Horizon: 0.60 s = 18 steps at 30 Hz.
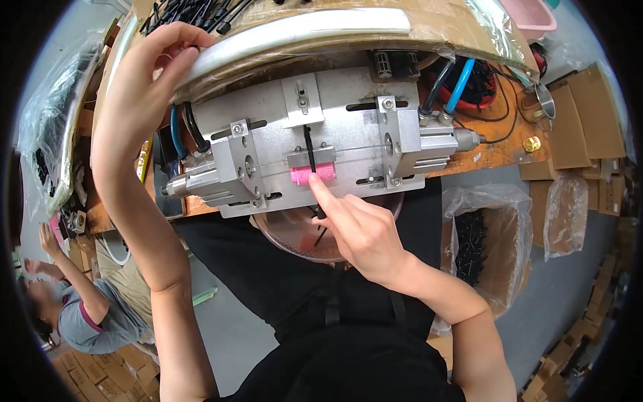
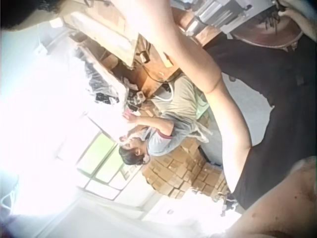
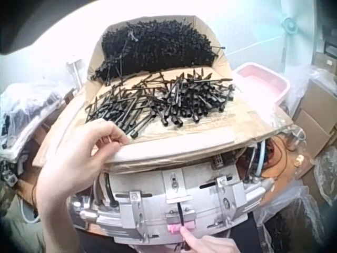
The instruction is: The person repeatedly picks black cable ties from a cardboard box and inserts them into a pink fixture on a metal jig. The person then pulls the ties through the fixture and places the processed ties into a clear bowl below. The task is performed one at a time in a repetitive loop.
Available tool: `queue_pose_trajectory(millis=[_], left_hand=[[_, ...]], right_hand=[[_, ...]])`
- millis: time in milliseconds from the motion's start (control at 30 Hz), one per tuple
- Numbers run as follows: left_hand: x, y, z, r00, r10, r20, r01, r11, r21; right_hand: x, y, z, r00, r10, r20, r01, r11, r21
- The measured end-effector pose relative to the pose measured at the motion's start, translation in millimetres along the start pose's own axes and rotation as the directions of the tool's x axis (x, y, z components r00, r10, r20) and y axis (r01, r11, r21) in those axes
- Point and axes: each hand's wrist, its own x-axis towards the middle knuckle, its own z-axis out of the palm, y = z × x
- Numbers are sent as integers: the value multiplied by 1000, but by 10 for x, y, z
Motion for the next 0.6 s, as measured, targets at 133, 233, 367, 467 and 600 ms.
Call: queue_pose_trajectory(millis=[133,233,367,467,600], left_hand=[[-345,432,382,934,134,-332,-102,988,112],[-997,863,710,942,108,-319,-41,977,209],[-1421,1037,1202,995,59,-85,-36,968,247],[-1403,1059,1394,999,-5,-37,14,971,239],[-1313,1059,1418,1000,-12,12,9,968,252]], right_hand=[[-38,55,-89,997,74,15,-73,996,-47],[62,-53,-294,994,105,12,-105,994,12],[86,-108,-463,975,211,-71,-211,977,13],[73,-101,-521,953,284,-107,-279,959,52],[70,-64,-548,946,288,-150,-279,957,77]])
